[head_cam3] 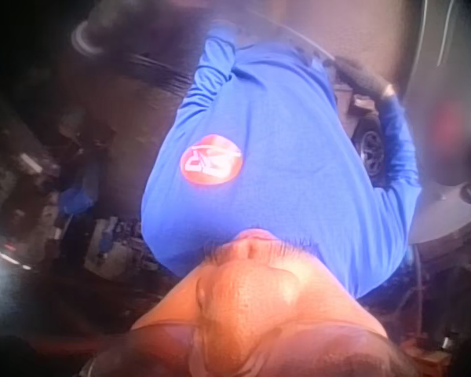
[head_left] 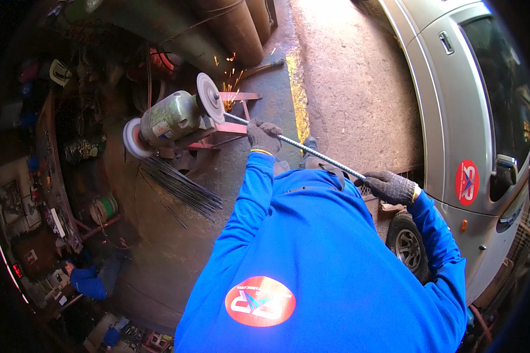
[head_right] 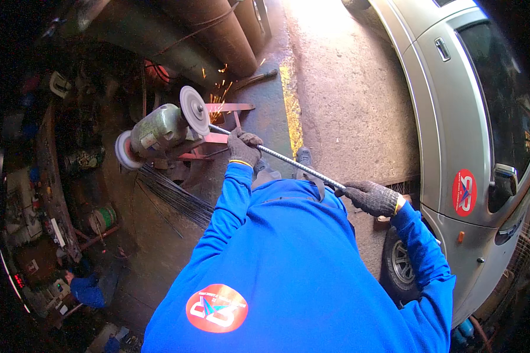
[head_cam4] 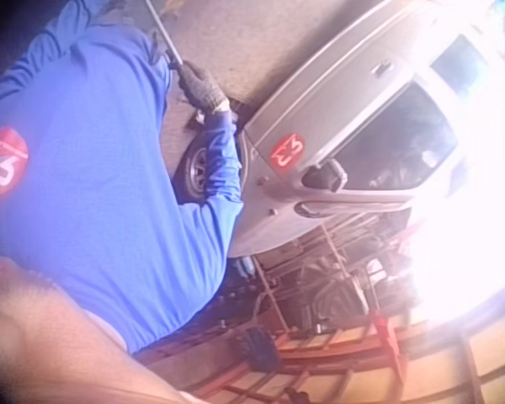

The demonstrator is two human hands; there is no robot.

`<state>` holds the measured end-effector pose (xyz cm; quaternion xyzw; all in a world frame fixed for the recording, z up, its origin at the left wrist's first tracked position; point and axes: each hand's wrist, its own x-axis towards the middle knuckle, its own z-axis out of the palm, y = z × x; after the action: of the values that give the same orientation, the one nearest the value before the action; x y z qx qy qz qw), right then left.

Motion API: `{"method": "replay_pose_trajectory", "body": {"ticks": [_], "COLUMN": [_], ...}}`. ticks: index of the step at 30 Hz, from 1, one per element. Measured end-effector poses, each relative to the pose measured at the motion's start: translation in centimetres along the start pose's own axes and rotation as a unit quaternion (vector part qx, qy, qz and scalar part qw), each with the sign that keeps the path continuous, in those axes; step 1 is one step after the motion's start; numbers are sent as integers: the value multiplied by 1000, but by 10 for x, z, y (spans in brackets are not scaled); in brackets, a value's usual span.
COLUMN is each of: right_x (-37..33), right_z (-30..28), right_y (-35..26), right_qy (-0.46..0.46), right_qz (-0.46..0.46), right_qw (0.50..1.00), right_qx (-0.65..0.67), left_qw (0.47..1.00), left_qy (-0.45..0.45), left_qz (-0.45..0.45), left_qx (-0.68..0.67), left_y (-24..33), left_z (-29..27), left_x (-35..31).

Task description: The person uses a bench grinder to deburr and smooth the ends of long metal rods. They hold each rod with both hands, pressing it against the spinning wheel to create sparks, then rotate the rod to treat different sides. After processing, the person places the rods into a pile on the floor.

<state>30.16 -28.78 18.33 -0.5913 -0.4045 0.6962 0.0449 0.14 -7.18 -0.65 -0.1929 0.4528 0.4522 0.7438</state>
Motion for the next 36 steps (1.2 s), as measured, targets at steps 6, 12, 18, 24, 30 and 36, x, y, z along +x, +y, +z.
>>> {"method": "replay_pose_trajectory", "body": {"ticks": [6, 12, 18, 24, 30, 36], "right_x": [-8, -16, -19, -21, -25, -25], "right_z": [8, 22, 32, 38, 40, 41], "right_y": [-2, -17, -19, -20, -26, -23], "right_qy": [93, 180, 237, 278, 316, 365], "right_qz": [-93, -78, -90, -88, -76, -115], "right_qw": [984, 961, 918, 869, 789, 747], "right_qx": [-122, -194, -304, -399, -522, -543], "left_qw": [1000, 999, 1000, 1000, 998, 997], "left_qy": [-10, -29, -14, -10, -30, -73], "left_qz": [-5, -16, -7, -24, -39, -21], "left_qx": [9, -3, 17, -4, -27, -18], "left_y": [0, 1, 2, 4, 6, 9], "left_z": [-1, -12, -11, -2, 5, 17], "left_x": [0, 14, 14, 10, 3, -5]}}
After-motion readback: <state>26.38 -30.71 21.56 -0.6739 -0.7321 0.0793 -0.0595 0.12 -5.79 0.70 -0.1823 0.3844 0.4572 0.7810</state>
